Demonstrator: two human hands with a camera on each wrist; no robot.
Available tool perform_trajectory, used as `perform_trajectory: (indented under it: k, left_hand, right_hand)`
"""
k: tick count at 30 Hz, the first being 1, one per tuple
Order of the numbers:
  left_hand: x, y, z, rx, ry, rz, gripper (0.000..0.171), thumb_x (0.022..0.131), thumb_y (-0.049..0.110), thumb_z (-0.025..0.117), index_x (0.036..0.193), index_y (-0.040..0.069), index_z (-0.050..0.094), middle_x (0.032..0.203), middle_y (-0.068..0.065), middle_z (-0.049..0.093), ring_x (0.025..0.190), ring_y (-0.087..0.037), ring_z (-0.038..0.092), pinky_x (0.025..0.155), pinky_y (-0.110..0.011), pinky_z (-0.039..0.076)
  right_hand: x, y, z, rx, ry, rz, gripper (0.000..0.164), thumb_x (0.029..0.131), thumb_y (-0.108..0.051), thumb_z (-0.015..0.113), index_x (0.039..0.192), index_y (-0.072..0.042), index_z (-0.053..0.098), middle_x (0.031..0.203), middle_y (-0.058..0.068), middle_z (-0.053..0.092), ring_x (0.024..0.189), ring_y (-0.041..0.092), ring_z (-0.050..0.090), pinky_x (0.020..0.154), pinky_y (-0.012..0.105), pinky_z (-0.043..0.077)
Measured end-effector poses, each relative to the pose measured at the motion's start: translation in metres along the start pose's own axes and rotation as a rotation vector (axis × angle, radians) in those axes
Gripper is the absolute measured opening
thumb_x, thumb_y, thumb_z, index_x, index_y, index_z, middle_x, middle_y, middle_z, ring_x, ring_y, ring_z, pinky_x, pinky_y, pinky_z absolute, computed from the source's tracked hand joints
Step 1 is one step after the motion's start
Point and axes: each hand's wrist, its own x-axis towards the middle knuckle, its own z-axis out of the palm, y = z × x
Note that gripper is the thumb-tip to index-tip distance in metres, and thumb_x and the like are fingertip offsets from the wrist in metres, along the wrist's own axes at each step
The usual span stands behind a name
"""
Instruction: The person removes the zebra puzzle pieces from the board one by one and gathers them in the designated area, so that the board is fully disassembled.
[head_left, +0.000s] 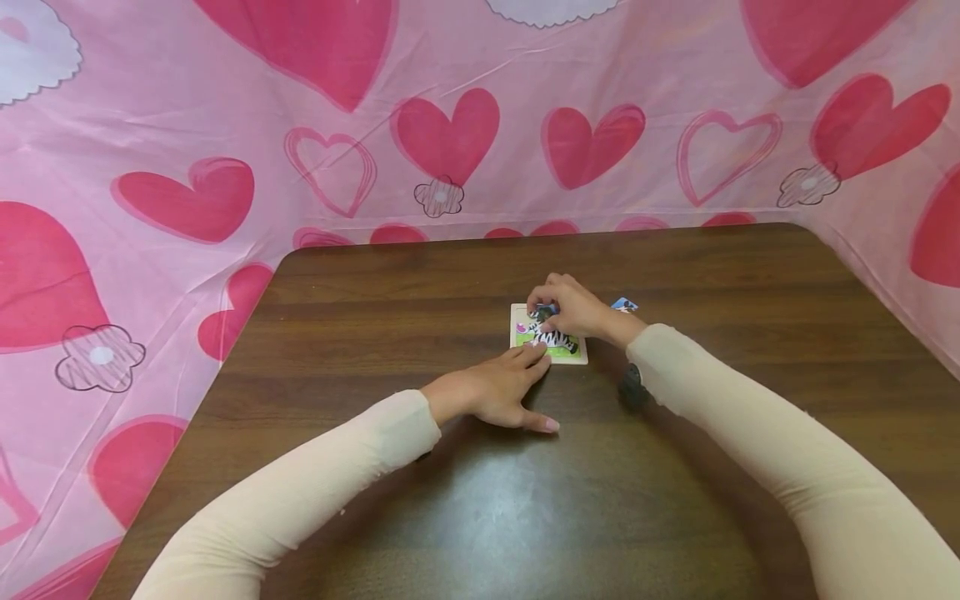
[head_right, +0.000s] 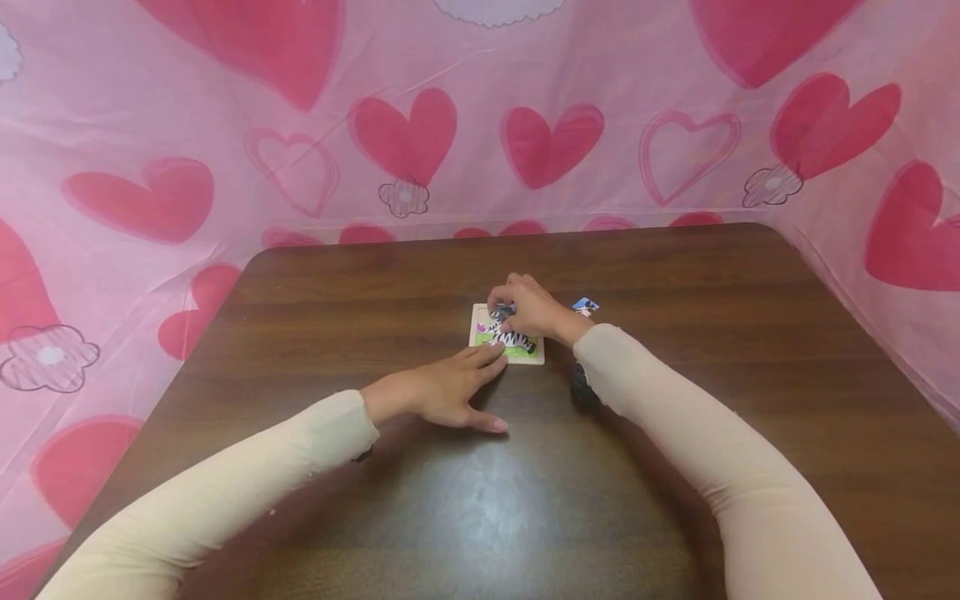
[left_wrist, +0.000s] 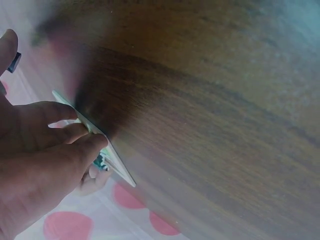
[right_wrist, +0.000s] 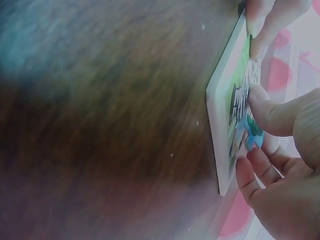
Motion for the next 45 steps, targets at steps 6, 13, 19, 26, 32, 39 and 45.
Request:
perform_trajectory:
  k: [6, 13, 19, 26, 32, 39, 45]
  left_hand:
    - [0.001, 0.0, 0.0, 0.005, 0.002, 0.0, 0.103, 0.083, 0.075, 0.048, 0.156, 0.012, 0.01, 0.162, -0.003, -0.003, 0.148, -0.018, -0.004, 0.117, -0.036, 0.013]
    - [0.001, 0.0, 0.0, 0.007, 0.005, 0.009, 0.102, 0.084, 0.073, 0.049, 0.155, 0.011, 0.011, 0.162, -0.004, -0.003, 0.148, -0.019, -0.004, 0.117, -0.034, 0.012]
    - [0.002, -0.001, 0.0, 0.012, 0.004, 0.01, 0.102, 0.084, 0.074, 0.048, 0.155, 0.011, 0.011, 0.162, -0.005, -0.003, 0.148, -0.019, -0.004, 0.117, -0.035, 0.011]
    - [0.002, 0.0, 0.001, 0.008, 0.005, 0.007, 0.102, 0.084, 0.074, 0.049, 0.155, 0.012, 0.011, 0.162, -0.004, -0.003, 0.148, -0.019, -0.005, 0.117, -0.035, 0.012]
    - [0.002, -0.001, 0.002, 0.012, 0.009, 0.006, 0.102, 0.083, 0.074, 0.049, 0.155, 0.012, 0.012, 0.162, -0.004, -0.002, 0.148, -0.019, -0.004, 0.117, -0.035, 0.013]
    - [0.002, -0.002, 0.002, 0.012, 0.005, 0.006, 0.104, 0.082, 0.076, 0.048, 0.156, 0.013, 0.01, 0.162, -0.003, -0.003, 0.148, -0.019, -0.004, 0.117, -0.036, 0.013]
    - [0.001, -0.001, 0.002, 0.01, 0.008, 0.008, 0.104, 0.083, 0.075, 0.048, 0.155, 0.012, 0.011, 0.162, -0.004, -0.003, 0.148, -0.02, -0.004, 0.117, -0.035, 0.012]
  right_hand:
    - [0.001, 0.001, -0.001, 0.022, -0.011, -0.015, 0.024, 0.08, -0.002, 0.076, 0.1, -0.012, 0.068, 0.094, 0.01, 0.048, 0.093, 0.028, 0.04, 0.081, 0.042, 0.037]
    - [0.001, 0.004, -0.006, -0.009, -0.044, -0.034, 0.029, 0.08, 0.003, 0.072, 0.106, -0.01, 0.07, 0.094, 0.011, 0.05, 0.09, 0.028, 0.043, 0.081, 0.042, 0.038]
    - [0.001, 0.003, -0.01, -0.031, -0.06, -0.061, 0.029, 0.08, 0.003, 0.072, 0.107, -0.008, 0.07, 0.09, 0.011, 0.051, 0.084, 0.027, 0.044, 0.077, 0.041, 0.038]
    - [-0.002, 0.0, -0.017, 0.035, -0.081, 0.003, 0.03, 0.085, 0.0, 0.07, 0.114, -0.008, 0.068, 0.094, 0.011, 0.051, 0.083, 0.025, 0.045, 0.075, 0.038, 0.039]
    - [-0.004, -0.001, -0.022, 0.077, -0.072, 0.048, 0.03, 0.086, -0.002, 0.07, 0.116, -0.008, 0.067, 0.098, 0.013, 0.052, 0.084, 0.026, 0.046, 0.076, 0.039, 0.041]
    - [-0.007, 0.003, -0.022, 0.089, -0.047, 0.065, 0.03, 0.086, -0.003, 0.07, 0.116, -0.009, 0.067, 0.099, 0.012, 0.053, 0.086, 0.026, 0.047, 0.077, 0.04, 0.042]
    - [-0.016, 0.013, -0.029, 0.086, -0.019, 0.083, 0.031, 0.088, -0.004, 0.069, 0.118, -0.007, 0.065, 0.102, 0.013, 0.054, 0.088, 0.028, 0.048, 0.08, 0.041, 0.043]
